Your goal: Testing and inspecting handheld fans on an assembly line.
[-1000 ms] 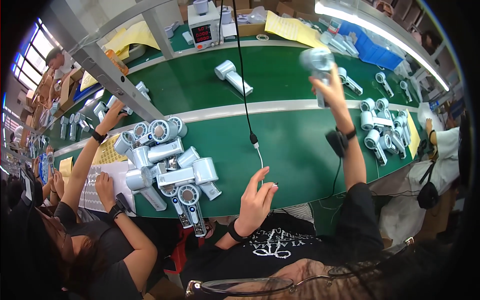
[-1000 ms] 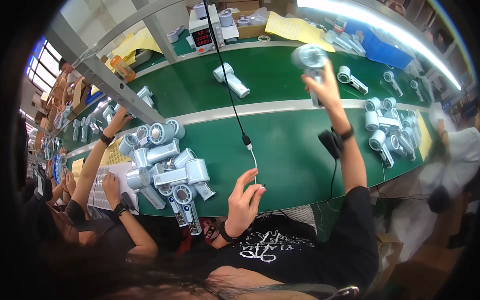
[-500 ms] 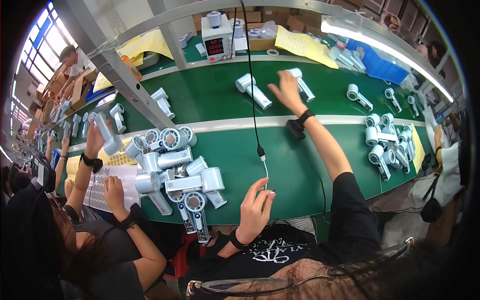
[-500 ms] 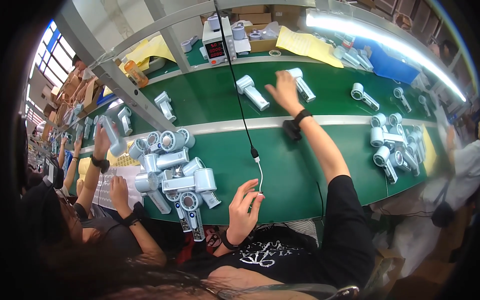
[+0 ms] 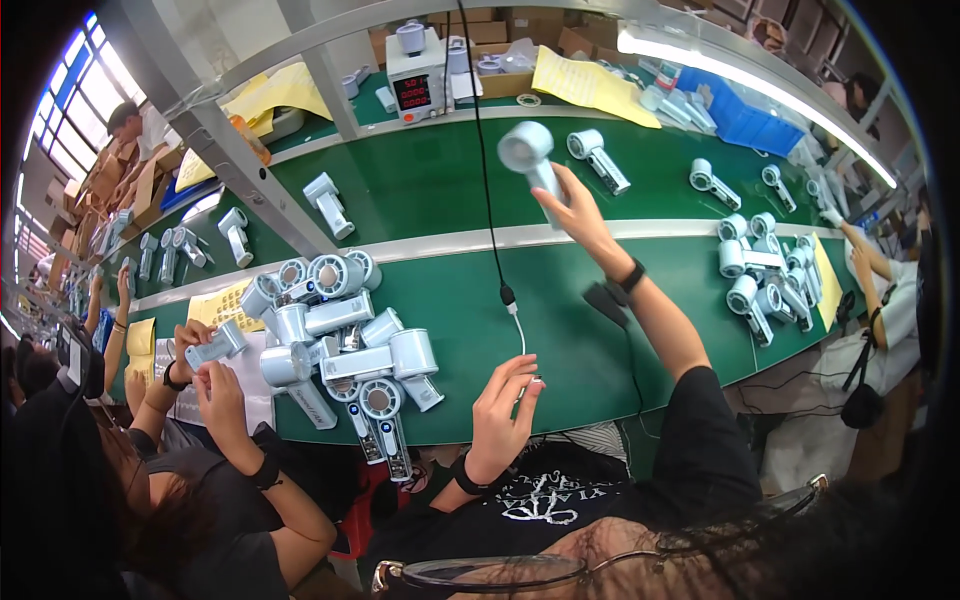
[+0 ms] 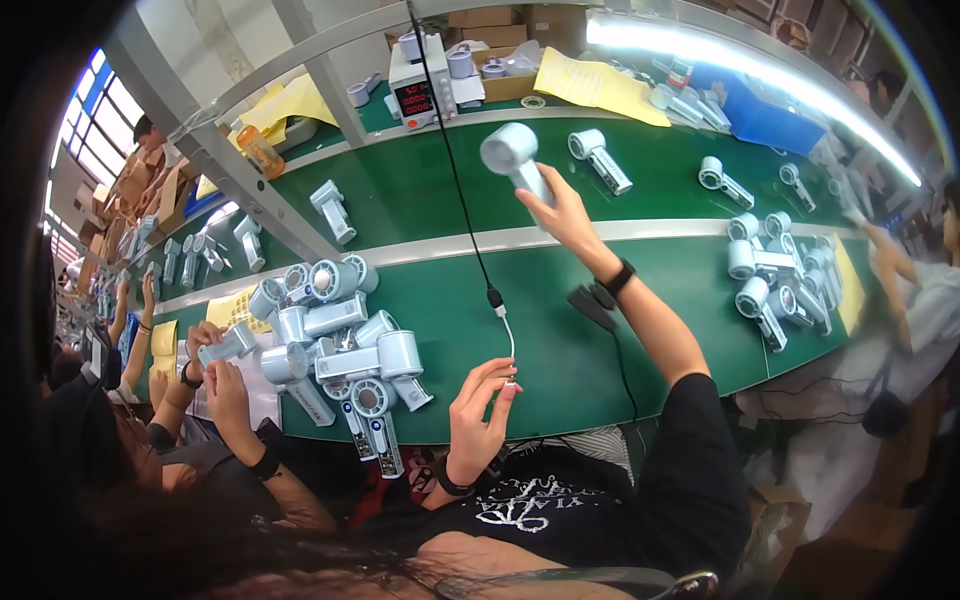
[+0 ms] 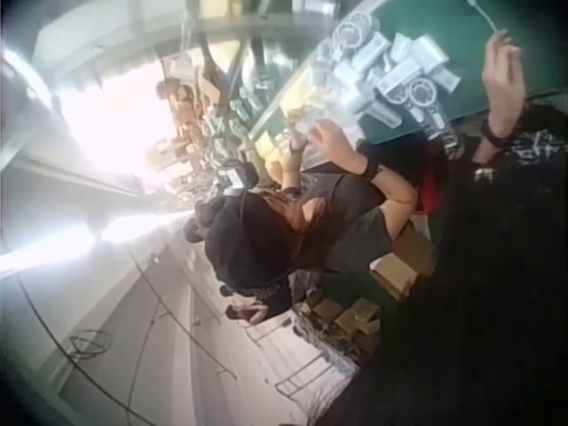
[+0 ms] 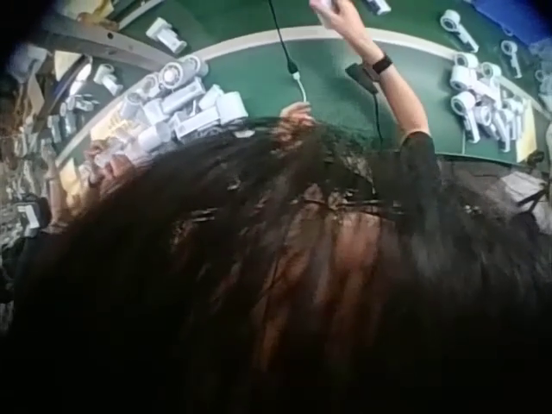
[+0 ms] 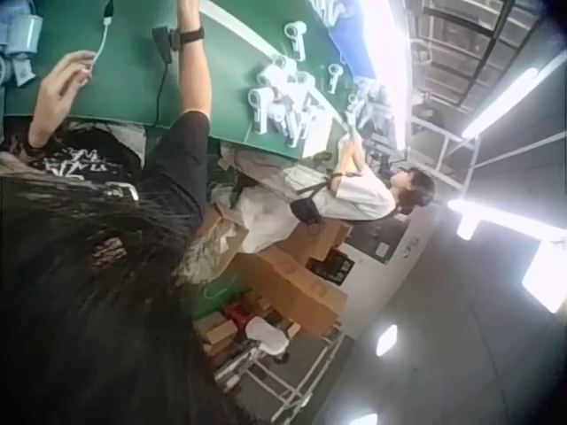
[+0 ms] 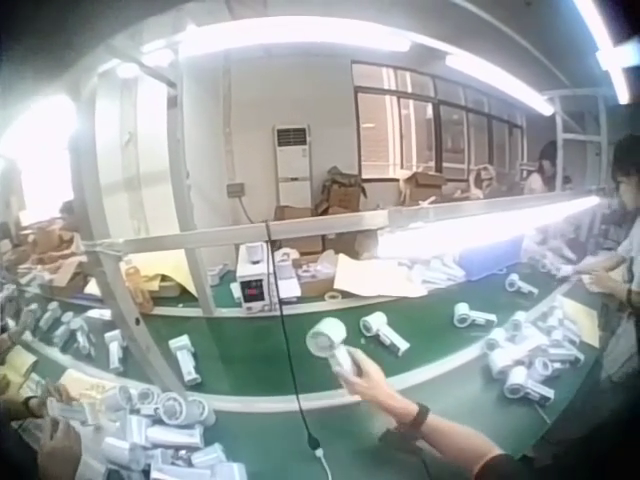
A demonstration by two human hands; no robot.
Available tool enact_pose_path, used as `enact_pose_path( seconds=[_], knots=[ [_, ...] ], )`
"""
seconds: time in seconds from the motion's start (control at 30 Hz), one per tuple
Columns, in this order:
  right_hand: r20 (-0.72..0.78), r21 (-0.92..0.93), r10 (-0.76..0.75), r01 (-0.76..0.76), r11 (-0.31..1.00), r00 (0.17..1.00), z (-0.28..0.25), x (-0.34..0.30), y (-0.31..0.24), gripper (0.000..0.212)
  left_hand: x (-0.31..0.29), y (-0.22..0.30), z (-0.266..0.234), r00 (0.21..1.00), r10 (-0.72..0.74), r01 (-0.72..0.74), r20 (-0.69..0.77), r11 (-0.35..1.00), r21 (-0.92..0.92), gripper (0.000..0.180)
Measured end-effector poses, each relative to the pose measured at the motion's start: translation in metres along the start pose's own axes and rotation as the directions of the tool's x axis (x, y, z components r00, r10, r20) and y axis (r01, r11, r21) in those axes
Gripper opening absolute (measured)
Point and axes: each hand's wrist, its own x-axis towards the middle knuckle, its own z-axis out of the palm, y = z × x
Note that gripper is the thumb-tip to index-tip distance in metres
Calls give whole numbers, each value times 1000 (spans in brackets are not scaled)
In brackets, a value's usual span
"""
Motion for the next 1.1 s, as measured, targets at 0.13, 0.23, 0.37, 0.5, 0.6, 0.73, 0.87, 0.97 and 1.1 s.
enact_pose_path(
  seconds=[0.13, 0.23, 0.37, 0.5, 0.6, 0.73, 0.87, 0.97, 1.1],
  knots=[
    [240, 612, 131, -255, 748, 962, -25, -85, -69, 51, 0, 4, 4, 997, -76, 78, 22, 994, -80, 9],
    [297, 888, 86, -308, 341, 951, -22, -136, -84, 53, -2, 3, 11, 998, -21, 25, 64, 997, -72, 10],
    [198, 959, 300, -248, 138, 933, -11, -177, -95, 52, -3, 10, 19, 985, -67, 101, 160, 971, -215, 12],
    [234, 966, 363, -257, 17, 902, -1, -193, -88, 50, -7, 11, 25, 947, -145, 226, 287, 934, -275, 13],
    [236, 972, 233, -230, -55, 943, 9, -199, -79, 44, -9, 13, 32, 934, -157, 261, 322, 914, -311, 14],
    [203, 934, 306, -278, 225, 930, 18, -203, -78, 45, -13, 10, 38, 932, -142, 246, 335, 924, -294, 15],
    [164, 968, 311, -213, 131, 936, 23, -203, -81, 55, -16, 10, 40, 946, -119, 207, 302, 938, -277, 16],
    [205, 975, 292, -221, 22, 934, 23, -203, -79, 54, -17, 10, 41, 947, -129, 217, 295, 933, -288, 16],
    [219, 976, 291, -208, -69, 931, 27, -202, -78, 50, -15, 11, 41, 926, -192, 305, 324, 887, -345, 18]
  ],
)
